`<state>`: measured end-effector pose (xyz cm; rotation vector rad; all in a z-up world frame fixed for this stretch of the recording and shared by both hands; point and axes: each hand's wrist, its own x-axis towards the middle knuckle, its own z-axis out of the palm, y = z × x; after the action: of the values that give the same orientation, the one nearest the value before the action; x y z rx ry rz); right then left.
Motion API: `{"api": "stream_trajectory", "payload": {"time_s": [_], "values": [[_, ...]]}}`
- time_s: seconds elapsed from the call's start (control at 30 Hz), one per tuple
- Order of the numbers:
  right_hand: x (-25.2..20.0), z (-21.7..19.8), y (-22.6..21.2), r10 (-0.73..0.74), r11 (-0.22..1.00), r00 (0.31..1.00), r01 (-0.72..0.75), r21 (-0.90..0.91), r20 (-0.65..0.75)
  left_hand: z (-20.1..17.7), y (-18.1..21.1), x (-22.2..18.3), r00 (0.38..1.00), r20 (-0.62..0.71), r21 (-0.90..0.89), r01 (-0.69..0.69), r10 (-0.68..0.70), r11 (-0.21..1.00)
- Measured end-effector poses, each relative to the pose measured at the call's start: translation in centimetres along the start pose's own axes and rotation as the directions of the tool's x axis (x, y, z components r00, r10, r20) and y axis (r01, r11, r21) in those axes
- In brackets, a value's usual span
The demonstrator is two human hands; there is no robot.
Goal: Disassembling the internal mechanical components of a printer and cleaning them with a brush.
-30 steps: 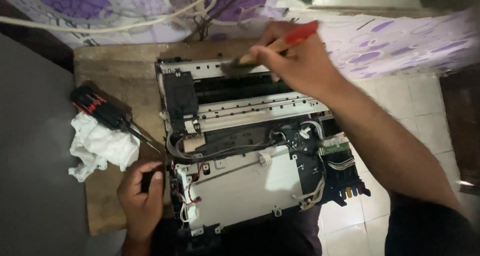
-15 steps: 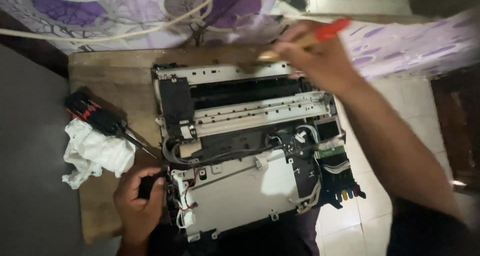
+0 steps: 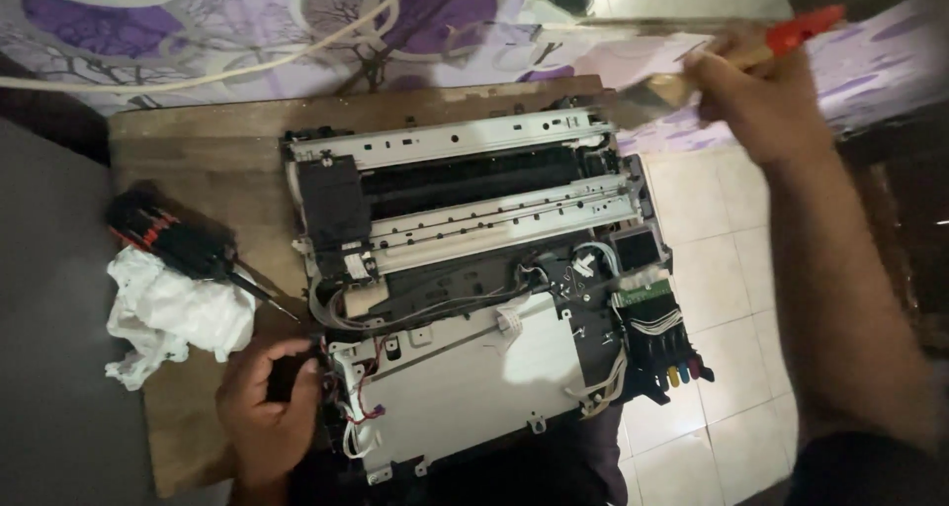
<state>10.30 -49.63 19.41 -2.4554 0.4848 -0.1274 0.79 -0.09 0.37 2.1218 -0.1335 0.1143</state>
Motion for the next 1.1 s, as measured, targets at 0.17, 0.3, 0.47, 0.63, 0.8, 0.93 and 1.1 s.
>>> {"api": "stream_trajectory", "payload": {"time_s": [0.17,0.3,0.47,0.63,0.8,0.93,1.1], "values": [[1.0,5.7,-2.6,-0.531,0.838,0.828,0.480,0.262,0.182,0.0,0.1,0.0,0.999,0.000,-0.082,0.041,-0.041,0.996],[0.8,5.2,-1.9,-0.370,0.923,0.896,0.324,0.210,0.245,0.0,0.0,0.0,0.996,-0.007,-0.016,0.093,-0.093,0.996],[0.4,0.8,-1.0,0.026,0.996,0.994,-0.035,0.088,0.109,0.1,-0.1,0.2,1.000,0.006,-0.027,0.016,-0.016,1.000],[0.3,4.3,-5.8,-0.133,0.978,0.981,0.107,0.179,0.144,0.3,-0.2,0.3,0.999,0.000,-0.020,0.036,-0.036,0.999],[1.1,7.9,-5.4,-0.536,0.829,0.795,0.432,0.356,0.283,-0.1,0.5,0.6,1.000,0.000,-0.070,0.023,-0.023,0.997],[0.5,3.4,-3.2,-0.075,0.994,0.973,0.054,0.098,0.220,-0.3,0.7,0.9,1.000,0.024,-0.112,0.023,-0.021,0.993],[-2.7,0.3,-3.5,-0.031,0.995,0.993,0.041,-0.091,0.113,0.4,0.0,0.5,0.996,-0.011,0.009,0.084,-0.084,0.996]]}}
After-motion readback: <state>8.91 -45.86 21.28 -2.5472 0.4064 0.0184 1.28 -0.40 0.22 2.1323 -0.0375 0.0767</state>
